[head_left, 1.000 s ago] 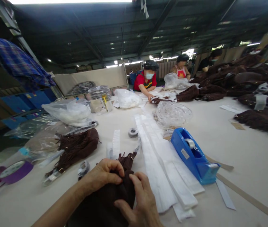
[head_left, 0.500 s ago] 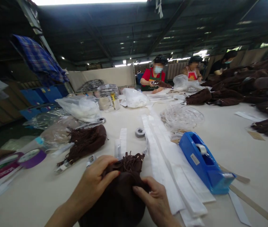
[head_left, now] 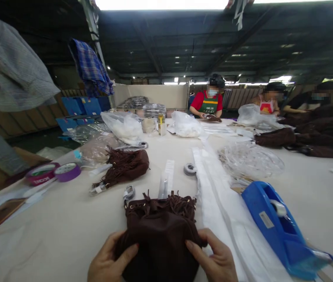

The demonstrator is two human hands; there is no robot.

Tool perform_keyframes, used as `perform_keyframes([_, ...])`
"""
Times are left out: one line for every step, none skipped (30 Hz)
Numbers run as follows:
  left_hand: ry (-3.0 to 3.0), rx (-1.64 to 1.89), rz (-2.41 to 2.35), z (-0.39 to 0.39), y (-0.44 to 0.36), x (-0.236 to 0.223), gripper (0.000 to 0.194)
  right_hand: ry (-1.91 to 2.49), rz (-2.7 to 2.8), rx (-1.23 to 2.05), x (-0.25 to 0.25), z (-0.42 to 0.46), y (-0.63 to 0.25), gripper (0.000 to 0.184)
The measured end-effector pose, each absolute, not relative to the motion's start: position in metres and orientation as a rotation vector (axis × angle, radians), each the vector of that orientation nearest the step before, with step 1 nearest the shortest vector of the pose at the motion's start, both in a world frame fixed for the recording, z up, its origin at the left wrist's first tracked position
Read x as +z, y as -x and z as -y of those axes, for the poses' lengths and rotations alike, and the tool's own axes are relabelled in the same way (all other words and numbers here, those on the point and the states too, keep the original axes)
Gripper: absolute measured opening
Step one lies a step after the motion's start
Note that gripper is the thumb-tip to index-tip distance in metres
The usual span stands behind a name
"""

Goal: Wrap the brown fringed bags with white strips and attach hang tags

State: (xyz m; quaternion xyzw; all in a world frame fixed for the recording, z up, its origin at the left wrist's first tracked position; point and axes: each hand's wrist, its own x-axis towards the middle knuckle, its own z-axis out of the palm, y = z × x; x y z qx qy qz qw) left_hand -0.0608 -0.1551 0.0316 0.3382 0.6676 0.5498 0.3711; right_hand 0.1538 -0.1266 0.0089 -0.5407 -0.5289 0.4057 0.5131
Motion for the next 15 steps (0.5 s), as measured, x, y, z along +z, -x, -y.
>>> perform_keyframes([-0.872, 1.397, -1.699, 0.151, 0.064, 0.037, 0.051, 1.315, 1.27, 0.934, 0.013, 0.127, -0.156, 0.028])
perform_keyframes([-0.879, 1.384, -1.679, 0.147, 0.067, 0.039, 0.049, 1.33, 1.257, 0.912, 0.016, 0.127, -0.157, 0.028])
perform_keyframes([-0.888, 1.372, -1.66, 0.143, 0.071, 0.039, 0.048, 1.348, 1.236, 0.911, 0.016, 0.128, -0.157, 0.028])
perform_keyframes([-0.9, 1.347, -1.643, 0.141, 0.075, 0.035, 0.045, 1.366, 1.214, 0.936, 0.013, 0.128, -0.156, 0.029])
perform_keyframes([-0.918, 1.31, -1.632, 0.139, 0.079, 0.029, 0.043, 1.38, 1.198, 0.984, 0.008, 0.129, -0.155, 0.029])
perform_keyframes([-0.942, 1.266, -1.629, 0.137, 0.083, 0.021, 0.039, 1.388, 1.192, 1.043, 0.001, 0.13, -0.154, 0.03])
perform_keyframes([-0.976, 1.214, -1.62, 0.137, 0.087, 0.013, 0.037, 1.39, 1.196, 1.102, -0.007, 0.13, -0.152, 0.03])
perform_keyframes([-1.023, 1.177, -1.615, 0.138, 0.092, 0.005, 0.034, 1.387, 1.207, 1.148, -0.015, 0.131, -0.151, 0.029])
perform_keyframes([-1.086, 1.141, -1.618, 0.14, 0.097, -0.002, 0.032, 1.38, 1.225, 1.174, -0.022, 0.132, -0.151, 0.028])
perform_keyframes([-1.159, 1.105, -1.64, 0.141, 0.101, -0.006, 0.029, 1.373, 1.246, 1.18, -0.027, 0.133, -0.151, 0.027])
perform_keyframes([-1.256, 1.083, -1.687, 0.143, 0.105, -0.007, 0.027, 1.373, 1.269, 1.167, -0.03, 0.134, -0.152, 0.025])
perform_keyframes([-1.388, 1.073, -1.748, 0.145, 0.109, -0.006, 0.026, 1.38, 1.293, 1.146, -0.032, 0.135, -0.153, 0.024])
perform_keyframes([-1.559, 1.079, -1.809, 0.145, 0.11, -0.002, 0.029, 1.393, 1.316, 1.124, -0.032, 0.135, -0.154, 0.023])
perform_keyframes([-1.762, 1.097, -1.853, 0.144, 0.11, 0.004, 0.034, 1.403, 1.338, 1.104, -0.031, 0.136, -0.155, 0.022])
perform_keyframes([-1.99, 1.114, -1.857, 0.143, 0.108, 0.011, 0.041, 1.41, 1.356, 1.087, -0.03, 0.137, -0.156, 0.022])
